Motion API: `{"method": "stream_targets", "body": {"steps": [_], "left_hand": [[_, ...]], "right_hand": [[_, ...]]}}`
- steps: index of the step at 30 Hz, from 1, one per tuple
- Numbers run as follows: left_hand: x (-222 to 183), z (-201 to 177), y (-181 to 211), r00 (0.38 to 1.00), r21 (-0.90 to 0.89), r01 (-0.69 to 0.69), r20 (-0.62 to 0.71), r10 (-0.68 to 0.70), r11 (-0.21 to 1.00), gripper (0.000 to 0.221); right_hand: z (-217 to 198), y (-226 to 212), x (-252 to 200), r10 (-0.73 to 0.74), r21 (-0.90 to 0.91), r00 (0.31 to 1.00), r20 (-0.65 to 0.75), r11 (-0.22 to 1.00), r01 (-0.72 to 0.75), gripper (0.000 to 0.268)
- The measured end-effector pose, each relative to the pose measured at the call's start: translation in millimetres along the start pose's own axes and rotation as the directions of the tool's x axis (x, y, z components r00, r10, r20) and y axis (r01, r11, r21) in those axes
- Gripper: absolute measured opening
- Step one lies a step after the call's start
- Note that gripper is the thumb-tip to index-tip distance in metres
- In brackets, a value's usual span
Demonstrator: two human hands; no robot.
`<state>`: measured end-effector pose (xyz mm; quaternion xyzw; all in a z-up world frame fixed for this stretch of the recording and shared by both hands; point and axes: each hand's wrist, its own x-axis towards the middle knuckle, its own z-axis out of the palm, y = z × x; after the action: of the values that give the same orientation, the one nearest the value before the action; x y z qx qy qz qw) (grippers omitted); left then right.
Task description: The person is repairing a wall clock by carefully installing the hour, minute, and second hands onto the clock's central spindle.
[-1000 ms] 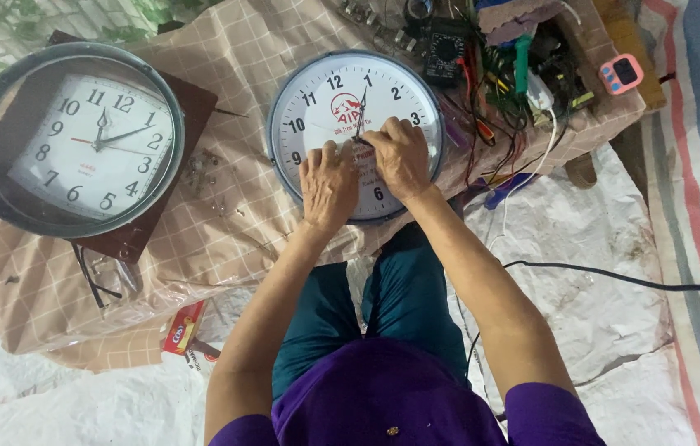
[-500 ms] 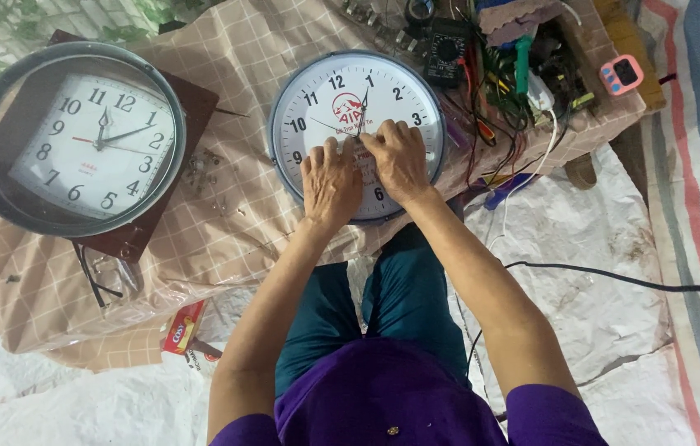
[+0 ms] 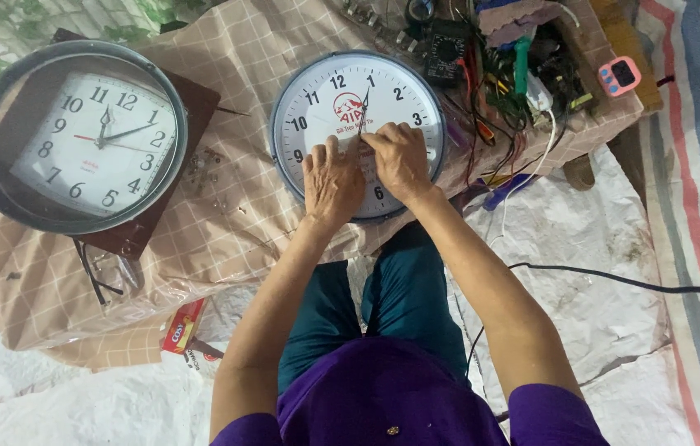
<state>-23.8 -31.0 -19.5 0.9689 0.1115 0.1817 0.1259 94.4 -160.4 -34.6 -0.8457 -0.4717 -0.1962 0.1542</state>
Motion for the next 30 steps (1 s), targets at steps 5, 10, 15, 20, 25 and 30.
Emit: {"method": "stream_targets", "body": {"steps": [5, 10, 15, 20, 25, 30], "left_hand": [[-1.0, 3.1, 1.6, 1.0, 0.031, 0.017, 0.012, -0.018, 0.999, 0.045], [-2.4, 2.6, 0.6, 0.999, 0.027, 0.032, 0.042, -0.033, 0.999, 0.042], [-2.5, 1.1, -2.3, 1.0, 0.017, 0.024, 0.019, -0.025, 1.0, 0.041], [-2.9, 3.5, -1.5, 1.0, -0.011, 0.022, 0.009, -0.022, 1.0, 0.039], [-2.5, 2.9, -1.1, 0.999, 0.005, 0.001, -0.037, -0.001, 1.0, 0.049], [-1.5, 7.1, -0.8, 1.0, 0.054, -0.014, -0.024, 0.015, 0.998, 0.054]], "right_hand": [[1.0, 0.1, 0.1, 0.076, 0.106, 0.995, 0.07, 0.991, -0.084, 0.023], [0.7, -0.7, -0.6, 0.02, 0.035, 0.998, 0.066, 0.999, -0.023, 0.022], [-2.7, -2.5, 1.6, -0.027, -0.01, 0.999, 0.03, 1.0, 0.027, 0.019], [1.1, 0.9, 1.0, -0.104, -0.087, 0.995, -0.003, 0.991, 0.103, 0.018], [12.5, 5.3, -2.6, -0.123, -0.13, 0.992, -0.005, 0.984, 0.121, 0.016], [-9.6, -6.9, 2.8, -0.092, -0.102, 0.995, 0.036, 0.99, 0.095, 0.01]]}}
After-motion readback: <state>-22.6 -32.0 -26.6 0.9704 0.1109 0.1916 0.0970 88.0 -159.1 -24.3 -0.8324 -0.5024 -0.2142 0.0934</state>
